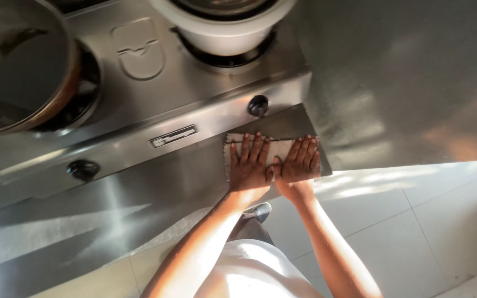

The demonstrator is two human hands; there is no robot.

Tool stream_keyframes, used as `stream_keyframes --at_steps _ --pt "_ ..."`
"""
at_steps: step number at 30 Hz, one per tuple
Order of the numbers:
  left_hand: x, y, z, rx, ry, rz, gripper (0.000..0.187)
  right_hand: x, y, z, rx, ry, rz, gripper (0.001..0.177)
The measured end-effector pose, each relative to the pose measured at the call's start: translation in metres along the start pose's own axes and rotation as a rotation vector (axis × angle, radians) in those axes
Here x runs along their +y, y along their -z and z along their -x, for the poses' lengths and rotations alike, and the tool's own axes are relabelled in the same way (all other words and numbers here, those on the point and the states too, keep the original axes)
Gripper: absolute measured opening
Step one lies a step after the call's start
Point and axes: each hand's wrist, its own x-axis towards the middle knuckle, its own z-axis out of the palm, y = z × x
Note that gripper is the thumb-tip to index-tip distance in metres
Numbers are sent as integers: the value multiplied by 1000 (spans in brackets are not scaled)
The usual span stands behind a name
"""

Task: The person is cleaning the stove and kitchen counters using a spray bottle and a rag.

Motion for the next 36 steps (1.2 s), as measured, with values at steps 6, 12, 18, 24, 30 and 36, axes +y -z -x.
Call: stream_keyframes --at_steps 6,12,18,24,30,36 --pt "-47 32 72 70 100 -46 75 -78 9 25 -64 129 -48 86" --pt "-98 85 141 28 285 24 77 -162 0 52 -96 321 -44 87" --pt "-163 121 238 204 375 -100 80 -274 2 90 -50 472 -223 88" --pt "-211 171 309 244 392 -164 80 -371 18 126 -104 459 -226 89" --pt "-241 188 358 314 428 -234 74 -418 7 153 -163 477 -236 91" --pt "-268 199 392 343 573 -311 75 -459 0 172 -170 509 -383 97"
